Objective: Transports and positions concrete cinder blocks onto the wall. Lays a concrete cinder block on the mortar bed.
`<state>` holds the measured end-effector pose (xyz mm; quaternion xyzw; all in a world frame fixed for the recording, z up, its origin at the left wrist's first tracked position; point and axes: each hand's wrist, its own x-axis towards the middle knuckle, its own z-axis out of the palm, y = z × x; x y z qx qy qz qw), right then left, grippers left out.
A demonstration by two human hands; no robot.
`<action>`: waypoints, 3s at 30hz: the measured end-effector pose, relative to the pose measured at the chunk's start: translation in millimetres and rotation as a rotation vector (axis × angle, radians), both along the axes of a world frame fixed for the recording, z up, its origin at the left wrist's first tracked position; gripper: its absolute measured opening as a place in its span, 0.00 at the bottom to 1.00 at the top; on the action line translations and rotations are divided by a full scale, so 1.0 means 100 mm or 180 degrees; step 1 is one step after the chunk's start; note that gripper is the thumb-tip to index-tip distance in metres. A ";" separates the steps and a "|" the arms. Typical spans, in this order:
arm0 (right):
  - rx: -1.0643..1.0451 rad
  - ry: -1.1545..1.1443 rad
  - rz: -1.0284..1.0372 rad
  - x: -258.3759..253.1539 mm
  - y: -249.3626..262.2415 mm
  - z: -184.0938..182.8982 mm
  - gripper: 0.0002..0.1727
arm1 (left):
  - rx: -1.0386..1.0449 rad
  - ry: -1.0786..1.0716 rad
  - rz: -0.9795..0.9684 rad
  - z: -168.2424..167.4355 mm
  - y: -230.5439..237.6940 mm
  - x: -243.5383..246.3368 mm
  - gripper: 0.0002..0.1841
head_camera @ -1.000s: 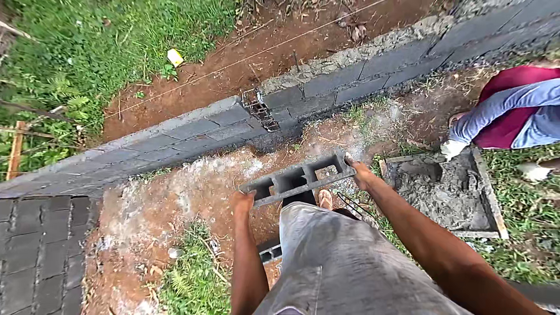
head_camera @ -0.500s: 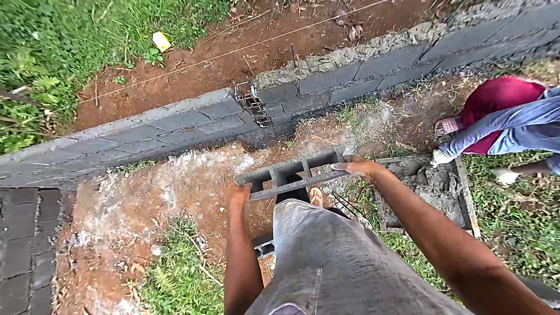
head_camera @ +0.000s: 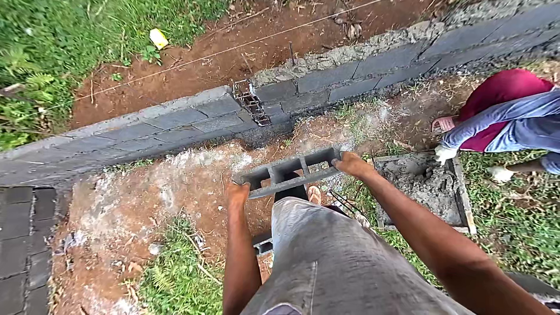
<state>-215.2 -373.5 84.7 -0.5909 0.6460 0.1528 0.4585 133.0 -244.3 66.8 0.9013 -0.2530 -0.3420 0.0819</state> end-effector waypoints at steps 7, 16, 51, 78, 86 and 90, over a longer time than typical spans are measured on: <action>-0.0013 0.0023 0.0067 0.00 0.01 0.07 0.24 | 0.0184 0.0276 0.0064 0.07 0.04 0.00 0.29; -0.0067 0.0067 0.0038 -0.04 0.06 0.05 0.25 | 0.0350 0.0160 -0.0163 0.09 0.02 -0.03 0.27; 0.0219 0.0198 0.0402 0.23 0.19 -0.18 0.26 | 0.0551 0.0298 -0.0093 -0.27 0.44 0.11 0.28; 0.0348 -0.0122 0.0093 -0.10 0.51 -0.31 0.23 | 0.0641 -0.0045 -0.0541 -0.30 0.47 -0.03 0.28; 0.0344 -0.0140 0.0113 -0.08 0.44 -0.32 0.24 | 0.0671 -0.0091 -0.0474 -0.27 0.40 -0.07 0.29; 0.0311 -0.0136 0.0112 -0.07 0.37 -0.32 0.24 | 0.0640 -0.0082 -0.0448 -0.28 0.38 -0.07 0.28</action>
